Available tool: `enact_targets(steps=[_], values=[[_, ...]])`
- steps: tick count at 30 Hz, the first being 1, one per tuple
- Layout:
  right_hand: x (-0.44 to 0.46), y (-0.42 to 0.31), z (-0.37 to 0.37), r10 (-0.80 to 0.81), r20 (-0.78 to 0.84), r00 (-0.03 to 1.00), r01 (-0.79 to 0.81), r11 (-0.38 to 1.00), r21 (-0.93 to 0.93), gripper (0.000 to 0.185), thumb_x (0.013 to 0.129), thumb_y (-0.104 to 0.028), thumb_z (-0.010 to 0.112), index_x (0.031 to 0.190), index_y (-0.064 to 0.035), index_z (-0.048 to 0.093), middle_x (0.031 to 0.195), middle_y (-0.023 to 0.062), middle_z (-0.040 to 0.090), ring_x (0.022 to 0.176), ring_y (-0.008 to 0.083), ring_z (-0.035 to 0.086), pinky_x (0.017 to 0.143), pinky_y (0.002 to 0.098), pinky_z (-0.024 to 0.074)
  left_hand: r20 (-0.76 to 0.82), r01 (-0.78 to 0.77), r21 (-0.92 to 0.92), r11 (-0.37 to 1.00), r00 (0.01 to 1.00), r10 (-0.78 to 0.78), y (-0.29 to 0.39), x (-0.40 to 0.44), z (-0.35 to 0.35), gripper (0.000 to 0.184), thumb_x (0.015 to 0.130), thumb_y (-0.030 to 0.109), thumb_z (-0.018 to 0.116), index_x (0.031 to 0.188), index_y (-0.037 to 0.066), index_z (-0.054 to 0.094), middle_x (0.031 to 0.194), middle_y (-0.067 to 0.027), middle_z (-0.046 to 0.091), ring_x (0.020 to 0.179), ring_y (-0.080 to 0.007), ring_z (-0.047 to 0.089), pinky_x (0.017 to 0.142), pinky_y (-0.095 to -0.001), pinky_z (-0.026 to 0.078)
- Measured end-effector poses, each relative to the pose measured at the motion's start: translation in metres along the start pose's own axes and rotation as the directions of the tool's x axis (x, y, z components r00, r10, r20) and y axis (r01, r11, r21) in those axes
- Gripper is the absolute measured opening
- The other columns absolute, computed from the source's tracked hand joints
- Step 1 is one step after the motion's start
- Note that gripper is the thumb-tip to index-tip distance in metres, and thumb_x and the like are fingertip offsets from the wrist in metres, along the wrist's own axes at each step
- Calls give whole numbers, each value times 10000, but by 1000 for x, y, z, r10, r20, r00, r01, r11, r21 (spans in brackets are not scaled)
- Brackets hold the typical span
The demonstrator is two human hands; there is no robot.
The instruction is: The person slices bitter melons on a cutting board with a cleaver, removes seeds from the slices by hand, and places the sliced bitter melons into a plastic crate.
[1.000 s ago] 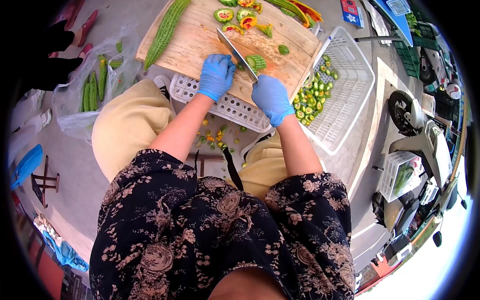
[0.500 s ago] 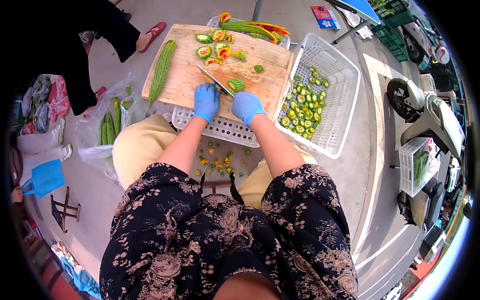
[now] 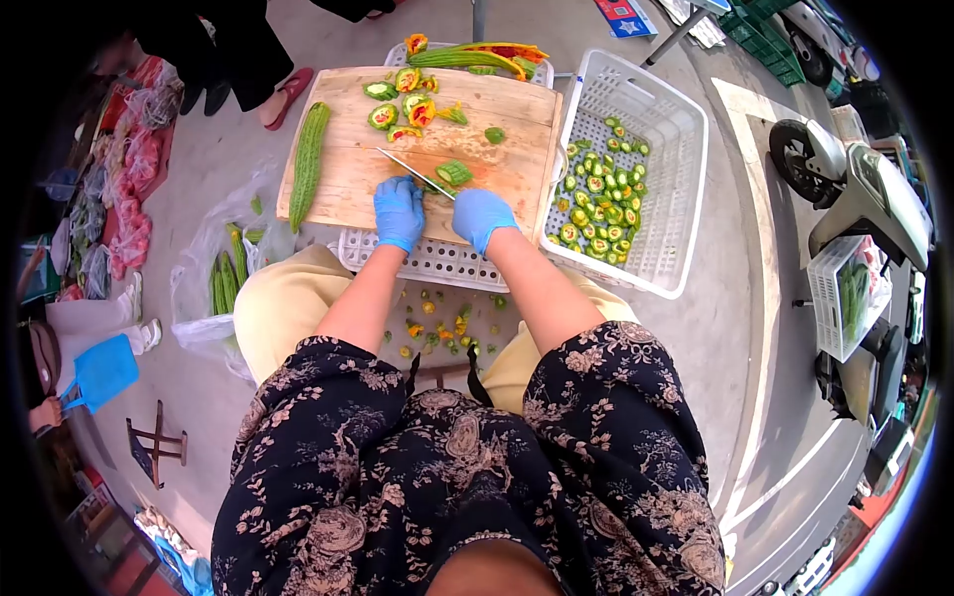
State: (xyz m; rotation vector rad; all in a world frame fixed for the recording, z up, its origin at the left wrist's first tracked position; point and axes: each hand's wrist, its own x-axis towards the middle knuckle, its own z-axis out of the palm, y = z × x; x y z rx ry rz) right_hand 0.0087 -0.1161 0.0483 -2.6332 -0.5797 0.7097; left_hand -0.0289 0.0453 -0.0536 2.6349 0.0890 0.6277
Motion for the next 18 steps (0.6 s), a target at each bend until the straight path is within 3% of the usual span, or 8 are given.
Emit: enact_targets(steps=[3, 7, 10, 12, 13, 14, 15, 18], values=[[11, 18, 13, 73, -39, 997, -68, 991, 119, 238, 765, -114, 505, 849, 48, 658, 832, 249, 650, 768, 347, 660, 675, 417, 536, -42, -5, -67, 998, 999, 3, 1, 4, 6, 123, 816, 141, 574, 877, 35, 563, 1005, -172, 581, 927, -351, 513, 833, -452, 395], [-3, 49, -16, 287, 60, 956, -289, 884, 368, 275, 772, -181, 533, 861, 43, 665, 861, 256, 644, 849, 385, 637, 762, 436, 510, -41, -45, -152, 987, 998, 39, 37, 31, 39, 127, 834, 146, 575, 874, 29, 549, 1035, -188, 590, 936, -362, 527, 857, -458, 405], [-16, 82, -43, 486, 177, 856, -471, 590, 656, 283, 763, -183, 535, 857, 54, 657, 842, 257, 642, 830, 379, 639, 762, 436, 509, -44, -108, -235, 966, 994, 101, 78, 64, 86, 134, 838, 141, 564, 892, 18, 552, 1040, -182, 592, 955, -369, 538, 874, -451, 420], [-21, 109, -53, 542, 143, 828, -473, 540, 696, 280, 753, -187, 539, 810, 61, 655, 824, 266, 636, 775, 365, 647, 733, 428, 519, 192, 58, -377, 924, 981, 17, 119, 86, 98, 156, 840, 150, 560, 902, 6, 555, 1034, -178, 591, 968, -364, 541, 866, -436, 430], [-13, 138, -45, 433, -25, 901, -379, 814, 440, 276, 754, -188, 539, 780, 61, 655, 812, 270, 634, 741, 358, 650, 714, 422, 524, 279, 49, -378, 925, 958, 64, 140, 95, 98, 170, 844, 157, 557, 918, 4, 558, 1024, -177, 589, 969, -363, 541, 861, -430, 435], [-3, 167, -33, 258, -144, 955, -245, 964, 105, 275, 754, -189, 539, 749, 60, 654, 801, 273, 632, 708, 351, 652, 694, 417, 529, 362, 43, -378, 925, 926, 105, 158, 102, 99, 184, 848, 164, 554, 933, 2, 562, 1014, -176, 588, 970, -363, 541, 855, -425, 441], [0, 183, -28, 332, -212, 919, -268, 922, 281, 275, 756, -189, 536, 730, 59, 652, 789, 277, 629, 697, 362, 649, 682, 421, 528, 324, 27, -427, 904, 938, 125, 170, 102, 106, 194, 851, 177, 555, 945, 8, 567, 1006, -180, 588, 966, -368, 539, 854, -425, 441], [-10, 167, -54, 601, -129, 789, -344, 605, 718, 293, 774, -180, 520, 747, 85, 642, 716, 284, 618, 705, 364, 652, 656, 432, 525, 246, 47, -491, 870, 965, 86, 190, 97, 104, 203, 855, 206, 565, 929, 18, 580, 1004, -183, 591, 967, -372, 540, 856, -426, 441]])
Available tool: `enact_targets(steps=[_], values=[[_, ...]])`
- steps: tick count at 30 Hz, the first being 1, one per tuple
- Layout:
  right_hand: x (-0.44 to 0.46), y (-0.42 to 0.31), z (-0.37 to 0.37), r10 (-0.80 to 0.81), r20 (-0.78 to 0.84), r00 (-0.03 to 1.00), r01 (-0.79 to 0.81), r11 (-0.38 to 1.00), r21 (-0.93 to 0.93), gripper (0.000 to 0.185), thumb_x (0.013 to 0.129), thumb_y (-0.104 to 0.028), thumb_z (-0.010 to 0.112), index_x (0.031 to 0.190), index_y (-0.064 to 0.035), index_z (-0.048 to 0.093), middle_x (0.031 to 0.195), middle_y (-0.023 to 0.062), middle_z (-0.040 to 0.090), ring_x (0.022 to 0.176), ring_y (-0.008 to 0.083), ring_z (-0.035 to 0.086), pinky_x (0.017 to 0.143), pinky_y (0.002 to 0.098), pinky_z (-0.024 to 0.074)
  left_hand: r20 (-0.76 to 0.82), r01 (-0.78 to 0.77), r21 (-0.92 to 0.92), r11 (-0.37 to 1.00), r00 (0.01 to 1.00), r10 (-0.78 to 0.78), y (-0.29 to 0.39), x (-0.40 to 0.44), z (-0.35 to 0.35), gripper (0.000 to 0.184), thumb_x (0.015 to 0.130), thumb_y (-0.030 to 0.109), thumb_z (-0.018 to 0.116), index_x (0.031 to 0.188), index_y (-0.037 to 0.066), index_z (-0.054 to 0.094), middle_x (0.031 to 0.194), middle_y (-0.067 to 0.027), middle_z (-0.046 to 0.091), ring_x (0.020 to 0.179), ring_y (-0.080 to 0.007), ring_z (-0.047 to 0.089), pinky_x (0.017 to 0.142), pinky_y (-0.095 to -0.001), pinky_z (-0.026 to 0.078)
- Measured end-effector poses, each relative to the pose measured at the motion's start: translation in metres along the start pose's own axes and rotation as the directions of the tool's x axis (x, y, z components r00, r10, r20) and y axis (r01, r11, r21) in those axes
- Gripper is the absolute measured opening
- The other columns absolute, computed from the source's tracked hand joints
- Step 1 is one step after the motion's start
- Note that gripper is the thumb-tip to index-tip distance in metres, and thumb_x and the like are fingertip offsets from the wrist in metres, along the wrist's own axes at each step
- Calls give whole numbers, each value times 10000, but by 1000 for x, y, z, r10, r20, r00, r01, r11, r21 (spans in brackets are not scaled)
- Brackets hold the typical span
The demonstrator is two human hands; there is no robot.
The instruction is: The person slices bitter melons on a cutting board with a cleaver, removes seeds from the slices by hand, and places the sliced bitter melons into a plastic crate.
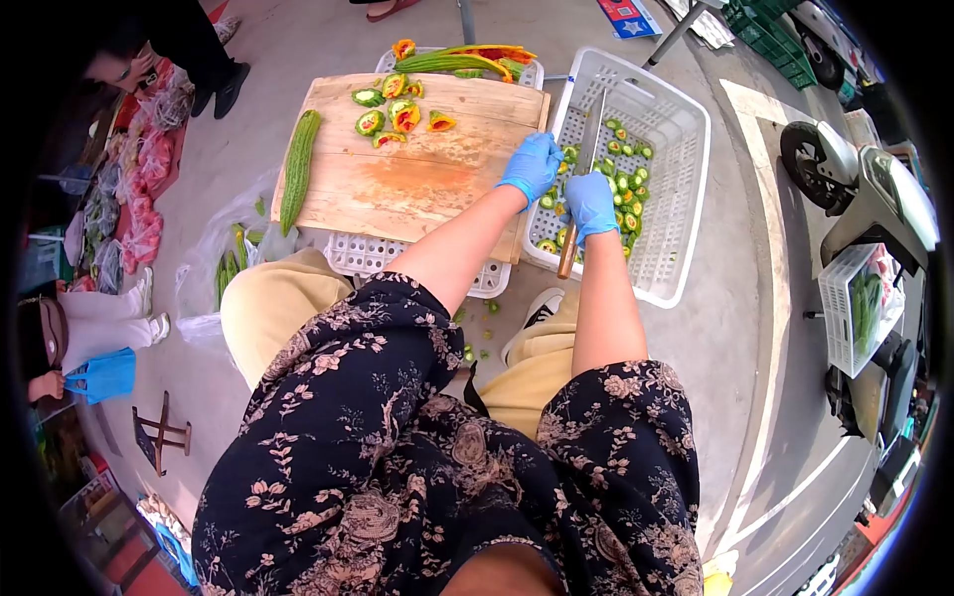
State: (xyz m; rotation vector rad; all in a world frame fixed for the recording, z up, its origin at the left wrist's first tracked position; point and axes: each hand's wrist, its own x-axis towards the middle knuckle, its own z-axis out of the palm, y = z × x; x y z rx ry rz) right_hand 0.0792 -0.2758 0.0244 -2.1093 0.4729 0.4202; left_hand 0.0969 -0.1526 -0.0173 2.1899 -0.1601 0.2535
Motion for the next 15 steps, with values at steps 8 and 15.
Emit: enact_targets(steps=[8, 15], values=[[-67, -68, 44, -185, 274, 944, 166, 982, 93, 307, 799, -123, 454, 965, 117, 547, 720, 194, 609, 560, 272, 630, 425, 341, 523, -281, 243, -109, 964, 923, -265, -45, -74, -112, 153, 824, 171, 616, 859, 26, 581, 877, -141, 608, 867, -280, 579, 783, -366, 471], [-96, -73, 93, -198, 507, 839, 337, 920, -198, 275, 792, -134, 470, 942, 62, 590, 731, 196, 621, 554, 277, 630, 447, 375, 531, 500, 506, 31, 862, 739, -452, -41, -205, -219, 213, 839, 204, 639, 939, 20, 598, 942, -107, 634, 887, -185, 608, 814, -314, 478]])
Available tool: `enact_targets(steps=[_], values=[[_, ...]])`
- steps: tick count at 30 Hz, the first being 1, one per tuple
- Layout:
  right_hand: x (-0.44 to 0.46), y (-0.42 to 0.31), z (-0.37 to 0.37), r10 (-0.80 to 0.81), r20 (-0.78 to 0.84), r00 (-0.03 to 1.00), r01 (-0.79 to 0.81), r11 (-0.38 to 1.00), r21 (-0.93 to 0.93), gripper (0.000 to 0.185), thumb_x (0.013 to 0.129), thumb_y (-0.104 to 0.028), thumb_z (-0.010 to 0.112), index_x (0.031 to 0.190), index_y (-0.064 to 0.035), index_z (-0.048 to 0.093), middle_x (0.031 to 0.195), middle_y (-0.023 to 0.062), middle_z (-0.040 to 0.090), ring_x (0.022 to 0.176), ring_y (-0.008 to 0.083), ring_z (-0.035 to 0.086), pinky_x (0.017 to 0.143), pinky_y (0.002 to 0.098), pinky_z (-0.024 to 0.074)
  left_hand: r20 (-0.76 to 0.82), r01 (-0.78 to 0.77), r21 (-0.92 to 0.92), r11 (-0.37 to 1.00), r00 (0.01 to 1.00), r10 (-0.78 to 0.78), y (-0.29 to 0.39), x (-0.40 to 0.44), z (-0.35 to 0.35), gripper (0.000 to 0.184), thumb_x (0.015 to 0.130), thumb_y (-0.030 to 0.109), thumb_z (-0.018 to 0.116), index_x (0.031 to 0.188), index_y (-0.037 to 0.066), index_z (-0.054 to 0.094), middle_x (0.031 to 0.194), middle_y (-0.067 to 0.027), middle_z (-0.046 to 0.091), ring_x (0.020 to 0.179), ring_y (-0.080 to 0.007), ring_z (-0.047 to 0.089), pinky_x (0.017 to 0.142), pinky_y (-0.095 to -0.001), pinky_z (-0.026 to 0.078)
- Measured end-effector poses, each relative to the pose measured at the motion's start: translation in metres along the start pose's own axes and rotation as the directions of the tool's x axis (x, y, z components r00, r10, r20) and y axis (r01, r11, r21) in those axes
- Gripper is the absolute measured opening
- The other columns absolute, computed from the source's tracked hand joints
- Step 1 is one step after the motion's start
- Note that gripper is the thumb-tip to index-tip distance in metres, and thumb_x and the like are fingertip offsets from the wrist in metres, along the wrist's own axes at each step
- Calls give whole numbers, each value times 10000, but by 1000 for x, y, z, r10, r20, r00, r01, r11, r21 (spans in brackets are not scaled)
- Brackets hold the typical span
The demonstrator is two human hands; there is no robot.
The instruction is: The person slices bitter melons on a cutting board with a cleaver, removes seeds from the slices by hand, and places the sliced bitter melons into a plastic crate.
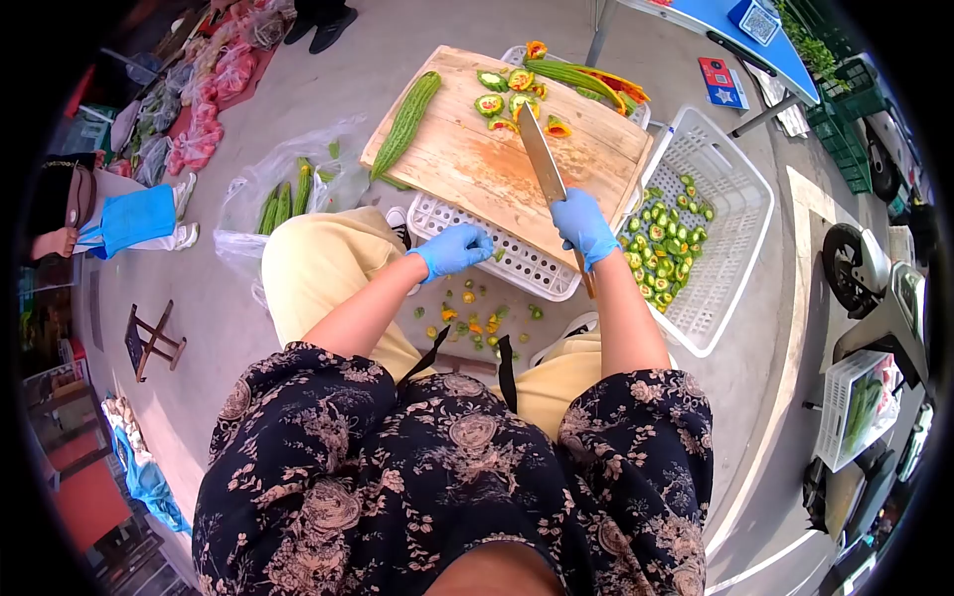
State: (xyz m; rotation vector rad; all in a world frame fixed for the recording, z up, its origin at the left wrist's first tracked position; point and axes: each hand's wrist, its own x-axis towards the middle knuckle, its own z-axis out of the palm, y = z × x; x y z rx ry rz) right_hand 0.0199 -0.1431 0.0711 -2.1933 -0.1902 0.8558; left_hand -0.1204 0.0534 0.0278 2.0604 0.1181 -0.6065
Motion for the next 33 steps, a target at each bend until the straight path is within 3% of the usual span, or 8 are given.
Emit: enact_targets(steps=[3, 6, 8, 10, 19, 21, 26, 33], values=[[-5, -12, 17, -56, 33, 998, 60, 989, -137, 267, 786, -146, 489, 903, 59, 614, 798, 246, 638, 650, 350, 641, 576, 429, 531, 194, -50, 152, 987, 981, 20, -8, -30, -6, 240, 836, 233, 641, 970, 39, 599, 922, -111, 635, 846, -210, 613, 799, -332, 485], [2, -4, 38, -123, 13, 992, 122, 965, -231, 286, 782, -172, 500, 926, 39, 627, 873, 294, 620, 813, 412, 621, 768, 450, 486, -328, -121, 225, 967, 925, 192, -31, -14, -35, 350, 816, 264, 662, 1091, 73, 560, 1096, -144, 579, 1025, -281, 550, 885, -378, 436], [-5, -10, 42, -85, 19, 996, 87, 980, -177, 292, 787, -184, 498, 935, 34, 624, 880, 296, 618, 830, 413, 618, 774, 450, 485, -669, 69, 540, 839, 640, 378, -36, 8, -75, 519, 760, 308, 696, 1186, 94, 492, 1232, -180, 500, 1147, -315, 469, 937, -439, 389], [-9, -10, 42, -115, 4, 993, 113, 969, -218, 298, 798, -187, 488, 955, 31, 616, 893, 300, 612, 863, 419, 607, 784, 453, 479, -839, 373, 449, 812, 488, 240, -39, 32, -114, 624, 729, 325, 721, 1241, 105, 442, 1253, -203, 474, 1187, -333, 422, 967, -484, 352], [5, -7, 42, 22, -6, 1000, -22, 994, -109, 301, 815, -162, 453, 981, 48, 590, 751, 272, 618, 624, 352, 641, 559, 421, 512, -809, 361, 69, 930, 566, -160, -56, 70, -126, 690, 721, 265, 720, 1278, 29, 388, 1156, -210, 544, 1059, -349, 544, 919, -403, 436], [12, -5, 40, -35, -37, 999, 31, 995, -89, 292, 829, -166, 457, 993, 44, 575, 686, 198, 606, 528, 283, 612, 468, 380, 499, -900, 85, -34, 996, 431, -68, -64, 67, -91, 659, 731, 210, 719, 1264, 8, 389, 1130, -208, 560, 1040, -326, 562, 903, -379, 447], [6, 3, 51, -54, -158, 986, 80, 984, 160, 247, 846, -196, 501, 979, 9, 540, 611, 53, 489, 424, 152, 463, 380, 300, 424, -789, -370, -520, 770, 554, -267, -35, 39, -23, 638, 745, 179, 698, 1254, -22, 371, 1068, -216, 586, 985, -344, 590, 872, -382, 460], [-20, 35, 105, -44, -546, 837, 15, 998, -57, 397, 827, -223, 547, 1120, 38, 492, 849, 250, 630, 762, 337, 634, 698, 419, 480, -746, 131, -264, 956, 600, -288, 5, 52, -49, 701, 784, 192, 680, 1325, -17, 286, 1298, -256, 402, 1133, -383, 486, 973, -441, 384]])
